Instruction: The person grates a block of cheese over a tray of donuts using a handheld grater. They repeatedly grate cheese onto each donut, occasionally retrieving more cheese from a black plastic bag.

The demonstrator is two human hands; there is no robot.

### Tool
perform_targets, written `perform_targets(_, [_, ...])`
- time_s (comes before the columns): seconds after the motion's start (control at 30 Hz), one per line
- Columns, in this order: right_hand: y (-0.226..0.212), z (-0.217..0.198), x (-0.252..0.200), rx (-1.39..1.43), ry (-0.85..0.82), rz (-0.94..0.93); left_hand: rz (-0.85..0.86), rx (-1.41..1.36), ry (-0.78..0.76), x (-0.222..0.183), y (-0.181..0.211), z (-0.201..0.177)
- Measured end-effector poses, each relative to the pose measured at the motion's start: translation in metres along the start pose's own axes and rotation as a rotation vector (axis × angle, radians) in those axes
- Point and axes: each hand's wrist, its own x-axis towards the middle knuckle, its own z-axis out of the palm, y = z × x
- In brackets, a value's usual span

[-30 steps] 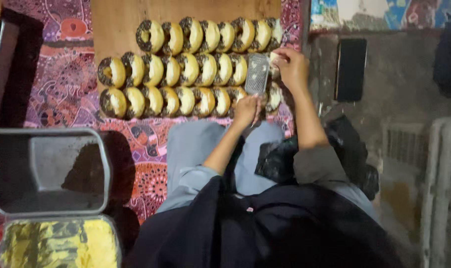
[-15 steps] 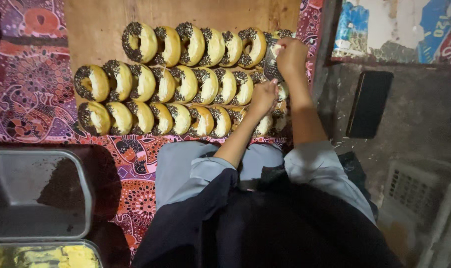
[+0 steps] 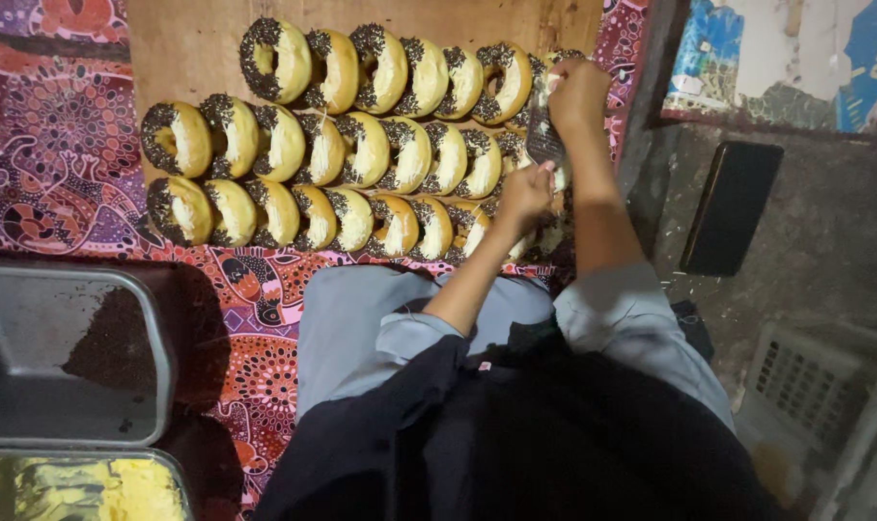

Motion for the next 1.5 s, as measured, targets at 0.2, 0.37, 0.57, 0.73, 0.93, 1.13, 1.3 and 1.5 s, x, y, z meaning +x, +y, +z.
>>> perform_targets(0.2, [0.002, -0.005, 0.001, 0.129, -0.089, 0.055, 0.192, 0.106, 0.014, -0.042, -0.029, 0.008])
perform_targets(0.37, [-0.001, -0.035, 0.008, 0.641, -0.255, 0.474, -0.341, -0.648, -0.177, -0.056, -0.021, -0.002])
perform_targets(0.57, [-0.003, -0.087, -0.002, 1.035, -0.26, 0.556, -0.237, -0.47, -0.151, -0.083, 0.012, -0.028])
perform_targets(0.73, [-0.01, -0.105, -0.02, 1.076, -0.259, 0.523, -0.233, -0.464, -0.165, -0.086, 0.025, -0.043])
perform_targets(0.93, [-0.018, -0.097, -0.031, 1.013, -0.212, 0.5, -0.256, -0.538, -0.181, -0.077, 0.021, -0.045])
perform_targets(1.13, [-0.035, -0.089, -0.026, 0.8, -0.178, 0.378, -0.232, -0.509, -0.204, -0.058, 0.024, -0.049])
perform_targets(1.3, [-0.051, -0.092, -0.031, 0.636, -0.086, 0.37, -0.24, -0.592, -0.232, -0.03, 0.036, -0.051])
perform_targets(1.5, [-0.071, -0.091, -0.047, 0.435, 0.01, 0.095, -0.235, -0.605, -0.226, -0.007, 0.049, -0.048])
